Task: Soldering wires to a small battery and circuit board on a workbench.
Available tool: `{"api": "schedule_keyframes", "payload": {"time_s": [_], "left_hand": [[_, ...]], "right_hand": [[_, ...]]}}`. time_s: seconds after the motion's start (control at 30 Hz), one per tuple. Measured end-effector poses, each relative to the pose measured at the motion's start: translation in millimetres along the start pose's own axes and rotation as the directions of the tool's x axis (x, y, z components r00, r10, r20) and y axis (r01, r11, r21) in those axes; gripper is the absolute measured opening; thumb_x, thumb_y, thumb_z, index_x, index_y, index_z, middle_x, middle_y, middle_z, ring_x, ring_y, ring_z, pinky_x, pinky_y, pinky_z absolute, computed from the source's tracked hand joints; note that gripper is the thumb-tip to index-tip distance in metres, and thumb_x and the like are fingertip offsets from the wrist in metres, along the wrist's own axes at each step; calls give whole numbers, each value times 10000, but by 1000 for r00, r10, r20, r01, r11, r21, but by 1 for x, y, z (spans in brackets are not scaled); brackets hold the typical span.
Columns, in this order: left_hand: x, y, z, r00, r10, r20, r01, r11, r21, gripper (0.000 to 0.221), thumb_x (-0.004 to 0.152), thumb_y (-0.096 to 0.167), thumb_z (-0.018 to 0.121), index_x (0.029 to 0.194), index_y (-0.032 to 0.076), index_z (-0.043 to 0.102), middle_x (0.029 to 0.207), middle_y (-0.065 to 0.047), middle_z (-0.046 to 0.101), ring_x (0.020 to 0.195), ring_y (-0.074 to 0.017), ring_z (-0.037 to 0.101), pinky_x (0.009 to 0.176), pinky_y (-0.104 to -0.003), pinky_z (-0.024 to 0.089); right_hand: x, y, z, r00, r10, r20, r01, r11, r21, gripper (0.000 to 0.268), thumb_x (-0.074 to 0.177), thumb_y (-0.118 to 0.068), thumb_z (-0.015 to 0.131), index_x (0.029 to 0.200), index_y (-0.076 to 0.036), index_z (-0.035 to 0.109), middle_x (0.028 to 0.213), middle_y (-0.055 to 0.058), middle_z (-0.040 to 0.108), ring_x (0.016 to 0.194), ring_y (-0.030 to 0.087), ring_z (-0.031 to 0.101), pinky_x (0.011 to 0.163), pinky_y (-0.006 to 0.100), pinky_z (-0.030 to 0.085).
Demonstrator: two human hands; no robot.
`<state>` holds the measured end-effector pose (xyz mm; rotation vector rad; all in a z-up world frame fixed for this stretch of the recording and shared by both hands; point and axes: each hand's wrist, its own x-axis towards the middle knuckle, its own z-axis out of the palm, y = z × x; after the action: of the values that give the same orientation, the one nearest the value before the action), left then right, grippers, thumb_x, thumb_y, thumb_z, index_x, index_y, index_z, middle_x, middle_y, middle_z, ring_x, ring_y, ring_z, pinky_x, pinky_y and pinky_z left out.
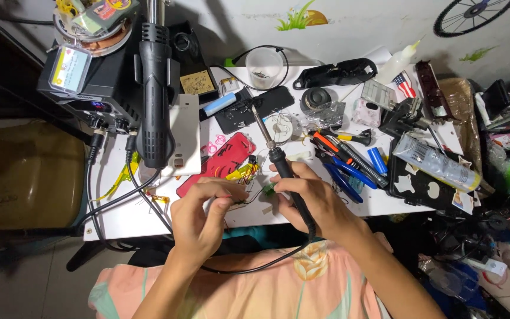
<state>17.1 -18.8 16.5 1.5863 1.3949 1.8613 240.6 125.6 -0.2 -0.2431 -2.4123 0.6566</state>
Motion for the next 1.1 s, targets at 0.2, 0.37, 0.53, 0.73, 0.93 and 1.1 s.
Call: {"api": "schedule_keyframes", "payload": {"time_s": [0.2,0.37,0.53,0.73,0.93,1.1], "left_hand": [[2,-17,0,996,38,-80,-38,999,0,244,1187,183,585,1010,33,658,929,-150,876,908,-346,876,815,-420,642],[-1,-27,-11,997,-64,-46,70,987,143,321,1212,334,524,1021,77,550,1037,-171,857,873,-349,808,778,-453,593],[4,-14,-10,990,-142,16,134,965,225,373,1110,312,740,1002,105,448,1151,-250,812,872,-409,768,747,-477,537],[1,-8,-15,971,-236,18,215,910,355,262,1127,224,724,1150,32,547,1122,-245,840,888,-500,803,739,-514,587],[10,-2,-21,969,-218,114,138,865,483,144,1089,252,774,1166,154,847,937,-45,816,898,-285,749,834,-384,554],[6,-15,-13,968,-186,169,75,857,510,240,976,278,838,1193,180,865,1022,-81,858,957,-340,747,874,-436,536]], "right_hand": [[6,0,17,981,61,-187,-72,996,-51,341,926,-41,819,1219,-190,727,1200,73,781,1042,307,854,919,436,723],[19,-5,22,971,37,-237,-58,995,-84,288,945,-37,816,1192,-166,741,1263,107,798,1070,357,850,913,438,703],[34,-9,27,962,35,-271,-50,998,-48,245,991,-8,757,1171,-174,745,1251,94,808,1067,325,857,922,402,701],[57,-16,21,990,-2,-144,8,999,42,282,990,45,757,1197,-148,755,1230,175,817,1006,434,849,835,496,723],[53,-14,29,993,69,-95,-64,997,47,275,987,9,818,1201,-154,762,1173,119,797,965,428,843,811,482,707],[50,0,43,967,96,-237,-69,990,121,265,952,-62,905,1154,-191,793,1082,27,790,949,310,840,840,418,685]]}}
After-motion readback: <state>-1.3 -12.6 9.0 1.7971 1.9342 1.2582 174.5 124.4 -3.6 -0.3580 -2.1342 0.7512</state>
